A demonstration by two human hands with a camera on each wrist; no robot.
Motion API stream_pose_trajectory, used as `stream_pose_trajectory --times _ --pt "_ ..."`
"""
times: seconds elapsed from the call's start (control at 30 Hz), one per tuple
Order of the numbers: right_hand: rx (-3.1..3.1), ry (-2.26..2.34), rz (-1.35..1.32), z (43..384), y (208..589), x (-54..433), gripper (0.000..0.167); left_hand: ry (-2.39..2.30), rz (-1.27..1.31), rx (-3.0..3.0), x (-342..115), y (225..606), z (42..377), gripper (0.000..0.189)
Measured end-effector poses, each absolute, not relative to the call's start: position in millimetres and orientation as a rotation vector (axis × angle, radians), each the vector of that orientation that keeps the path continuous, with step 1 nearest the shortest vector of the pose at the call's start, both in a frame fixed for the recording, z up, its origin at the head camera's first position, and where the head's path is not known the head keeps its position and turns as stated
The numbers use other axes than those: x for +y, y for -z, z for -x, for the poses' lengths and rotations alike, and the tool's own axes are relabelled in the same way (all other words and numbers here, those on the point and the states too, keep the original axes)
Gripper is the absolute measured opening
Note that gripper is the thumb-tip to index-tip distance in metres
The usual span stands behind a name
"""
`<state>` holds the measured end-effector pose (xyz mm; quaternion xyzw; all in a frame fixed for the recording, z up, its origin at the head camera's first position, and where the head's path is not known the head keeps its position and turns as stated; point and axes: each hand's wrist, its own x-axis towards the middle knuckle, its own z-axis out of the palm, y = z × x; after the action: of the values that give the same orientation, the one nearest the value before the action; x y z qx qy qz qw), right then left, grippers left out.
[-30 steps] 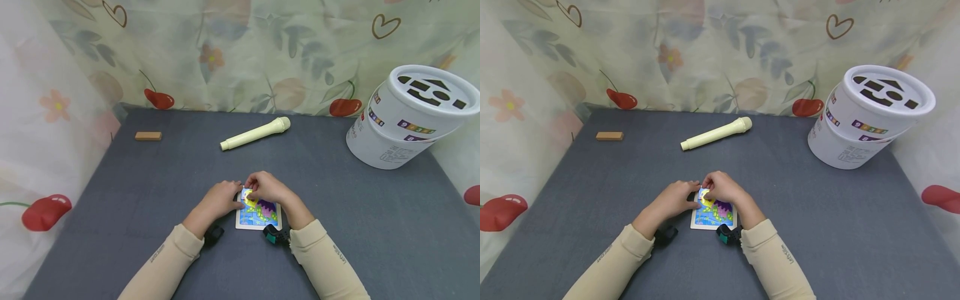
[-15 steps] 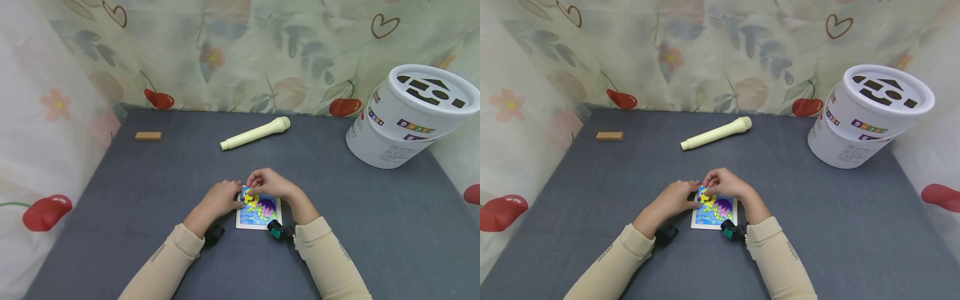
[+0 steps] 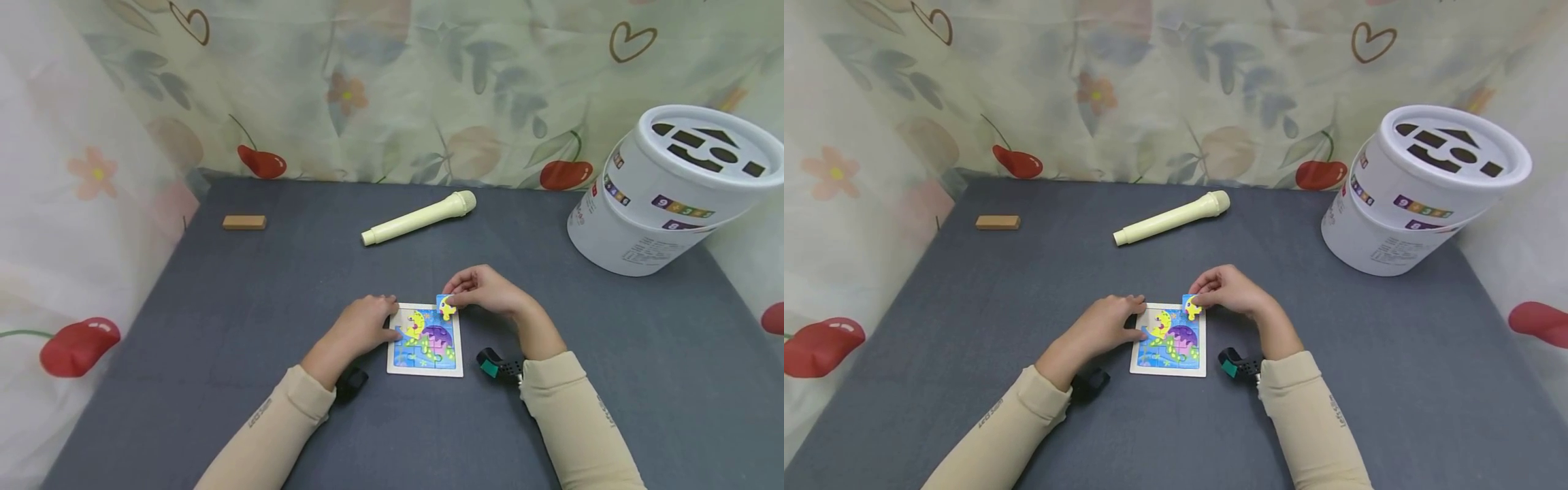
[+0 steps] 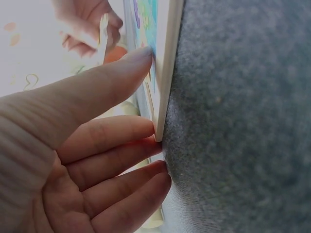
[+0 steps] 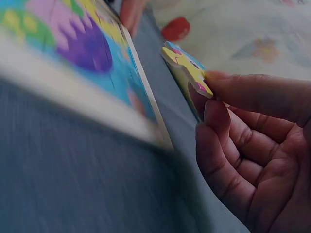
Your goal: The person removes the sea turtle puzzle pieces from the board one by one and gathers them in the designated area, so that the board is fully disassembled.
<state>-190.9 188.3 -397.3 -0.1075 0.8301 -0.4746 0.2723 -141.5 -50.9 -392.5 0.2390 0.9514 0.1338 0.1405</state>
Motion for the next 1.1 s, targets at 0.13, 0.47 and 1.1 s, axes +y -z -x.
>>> stream_pose_trajectory --times 0.13,0.47,1.1 --pt "2.264 1.267 0.254 190 398 209 0.024 -0.388 -0.676 2.742 -50 391 140 0.032" --pt "2.327 1.213 0.19 188 403 240 0.026 -0.385 -0.645 2.729 -49 390 140 0.042" --pt "2.497 1.114 0.356 181 408 240 0.019 -0.342 -0.659 2.728 -49 391 139 0.047"
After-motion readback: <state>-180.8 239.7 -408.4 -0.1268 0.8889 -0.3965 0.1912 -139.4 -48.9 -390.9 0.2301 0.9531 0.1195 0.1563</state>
